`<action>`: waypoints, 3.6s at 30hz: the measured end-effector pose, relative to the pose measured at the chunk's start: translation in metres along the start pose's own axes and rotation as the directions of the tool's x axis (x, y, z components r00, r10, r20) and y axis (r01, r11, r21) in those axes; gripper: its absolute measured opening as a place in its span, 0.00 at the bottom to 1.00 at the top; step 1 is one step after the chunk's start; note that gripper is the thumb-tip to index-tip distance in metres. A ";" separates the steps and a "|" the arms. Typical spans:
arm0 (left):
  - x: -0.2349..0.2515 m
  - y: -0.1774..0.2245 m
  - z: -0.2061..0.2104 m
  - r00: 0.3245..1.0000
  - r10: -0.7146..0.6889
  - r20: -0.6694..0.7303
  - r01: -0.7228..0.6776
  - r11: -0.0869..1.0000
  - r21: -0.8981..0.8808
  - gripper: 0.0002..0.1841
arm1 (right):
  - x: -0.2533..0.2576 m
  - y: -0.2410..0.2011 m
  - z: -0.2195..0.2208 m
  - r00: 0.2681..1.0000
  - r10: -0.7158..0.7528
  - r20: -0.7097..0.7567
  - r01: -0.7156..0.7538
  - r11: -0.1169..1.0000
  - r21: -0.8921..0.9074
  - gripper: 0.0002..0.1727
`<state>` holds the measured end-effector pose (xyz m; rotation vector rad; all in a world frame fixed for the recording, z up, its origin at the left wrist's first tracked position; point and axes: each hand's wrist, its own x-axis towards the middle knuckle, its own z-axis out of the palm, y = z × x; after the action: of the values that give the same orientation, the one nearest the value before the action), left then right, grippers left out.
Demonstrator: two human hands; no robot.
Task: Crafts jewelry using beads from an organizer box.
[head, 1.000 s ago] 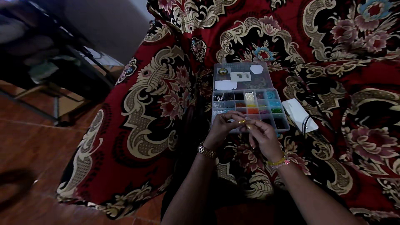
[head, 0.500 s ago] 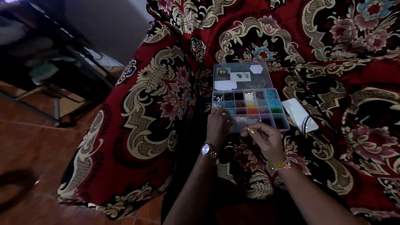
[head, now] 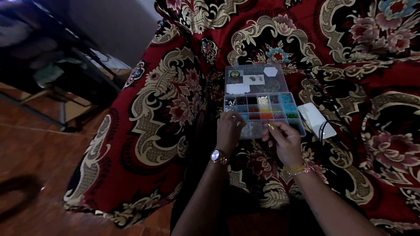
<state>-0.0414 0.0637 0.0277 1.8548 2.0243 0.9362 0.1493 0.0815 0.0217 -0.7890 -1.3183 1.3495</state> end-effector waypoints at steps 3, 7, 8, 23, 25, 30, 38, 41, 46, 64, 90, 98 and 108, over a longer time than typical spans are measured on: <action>0.002 -0.009 -0.015 0.984 -0.136 -0.113 0.104 0.962 -0.251 0.07 | 0.004 -0.001 -0.001 0.994 0.083 -0.065 -0.078 0.995 0.069 0.11; 0.001 -0.022 -0.032 0.899 -0.425 -0.107 0.189 0.595 -0.781 0.06 | 0.007 -0.003 0.000 0.977 0.183 -0.110 -0.168 0.977 0.131 0.12; 0.002 -0.023 -0.035 0.877 -0.470 -0.099 0.178 0.510 -0.842 0.06 | 0.007 -0.002 0.000 0.976 0.189 -0.113 -0.172 0.975 0.143 0.12; -0.001 0.008 0.003 0.912 -0.100 0.398 0.411 0.215 -0.886 0.10 | -0.004 0.003 0.008 0.995 0.094 0.042 -0.095 0.995 0.027 0.07; -0.002 0.011 0.008 0.902 -0.072 0.426 0.432 0.170 -0.886 0.10 | -0.006 0.002 0.009 0.995 0.088 0.050 -0.089 0.996 0.004 0.06; -0.004 0.015 0.009 0.876 -0.084 0.475 0.482 0.143 -0.864 0.11 | -0.007 0.002 0.010 0.993 0.109 0.038 -0.108 0.994 -0.026 0.06; -0.006 0.017 0.009 0.865 -0.084 0.494 0.501 0.174 -0.848 0.12 | -0.007 0.002 0.009 0.991 0.123 0.058 -0.121 0.992 -0.041 0.07; -0.006 0.015 0.011 0.871 -0.084 0.484 0.491 0.187 -0.851 0.12 | -0.007 0.003 0.008 0.992 0.111 0.067 -0.109 0.993 -0.046 0.07; -0.006 0.015 0.010 0.871 -0.080 0.484 0.490 0.184 -0.852 0.11 | -0.007 0.003 0.009 0.992 0.109 0.069 -0.106 0.994 -0.034 0.07; -0.004 0.013 0.008 0.869 -0.047 0.493 0.495 0.134 -0.859 0.09 | -0.006 0.003 0.007 0.992 0.096 0.085 -0.096 0.995 -0.006 0.07; -0.007 0.013 0.017 0.878 -0.016 0.478 0.475 0.146 -0.868 0.12 | -0.006 0.001 0.009 0.987 0.140 0.077 -0.138 0.990 -0.031 0.08; -0.007 0.014 0.016 0.877 -0.014 0.480 0.477 0.137 -0.868 0.11 | -0.006 0.002 0.009 0.988 0.137 0.065 -0.135 0.990 -0.034 0.08; -0.006 0.015 0.017 0.878 -0.033 0.478 0.477 0.158 -0.865 0.10 | -0.006 0.001 0.009 0.986 0.156 0.061 -0.153 0.987 -0.049 0.07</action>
<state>-0.0187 0.0623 0.0219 0.7503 0.9047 1.2137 0.1422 0.0739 0.0216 -0.8994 -1.3636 1.4830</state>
